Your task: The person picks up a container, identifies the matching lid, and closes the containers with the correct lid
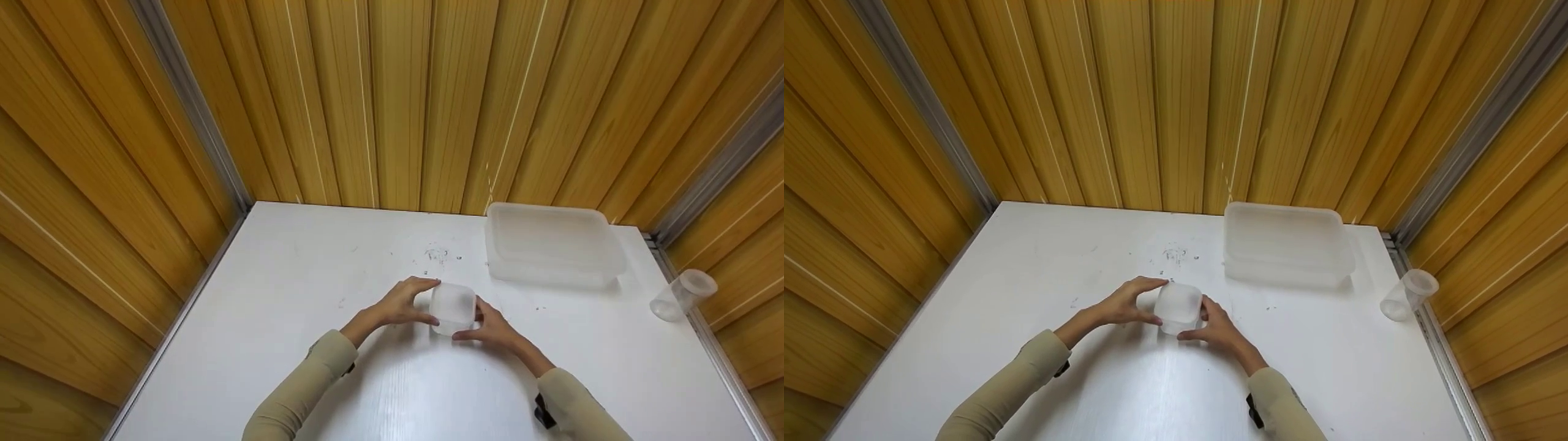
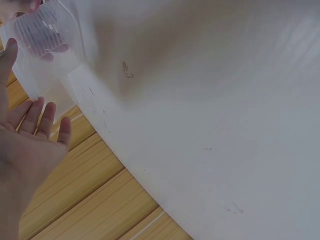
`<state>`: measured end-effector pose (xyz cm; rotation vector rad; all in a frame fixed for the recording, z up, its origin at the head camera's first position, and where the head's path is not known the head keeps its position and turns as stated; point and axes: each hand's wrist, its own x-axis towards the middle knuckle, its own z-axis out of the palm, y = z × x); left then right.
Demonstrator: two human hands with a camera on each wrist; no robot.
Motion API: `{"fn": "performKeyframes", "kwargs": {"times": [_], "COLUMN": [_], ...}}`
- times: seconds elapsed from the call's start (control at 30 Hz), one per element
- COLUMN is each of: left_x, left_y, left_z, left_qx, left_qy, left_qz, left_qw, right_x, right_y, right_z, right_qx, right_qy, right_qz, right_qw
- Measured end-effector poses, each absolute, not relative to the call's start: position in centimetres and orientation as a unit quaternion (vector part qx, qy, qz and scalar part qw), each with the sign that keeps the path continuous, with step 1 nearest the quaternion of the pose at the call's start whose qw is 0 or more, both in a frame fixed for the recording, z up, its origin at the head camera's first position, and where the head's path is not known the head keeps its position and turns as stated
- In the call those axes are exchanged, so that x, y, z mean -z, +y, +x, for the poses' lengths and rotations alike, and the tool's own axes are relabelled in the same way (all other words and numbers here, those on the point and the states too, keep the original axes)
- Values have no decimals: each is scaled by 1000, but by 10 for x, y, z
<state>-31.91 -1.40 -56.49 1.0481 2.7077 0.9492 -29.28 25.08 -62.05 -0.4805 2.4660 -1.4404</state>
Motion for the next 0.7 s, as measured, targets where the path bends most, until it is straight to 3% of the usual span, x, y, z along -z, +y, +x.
{"fn": "performKeyframes", "kwargs": {"times": [0.43,0.7], "left_x": [571,569], "left_y": [-8,-14], "left_z": [-310,-308], "left_qx": [-298,-326], "left_qy": [899,891], "left_qz": [316,311], "left_qw": [44,51], "right_x": [626,616], "right_y": [254,260], "right_z": [-286,-293], "right_qx": [493,516], "right_qy": [844,824], "right_qz": [-177,-180], "right_qw": [115,147]}}
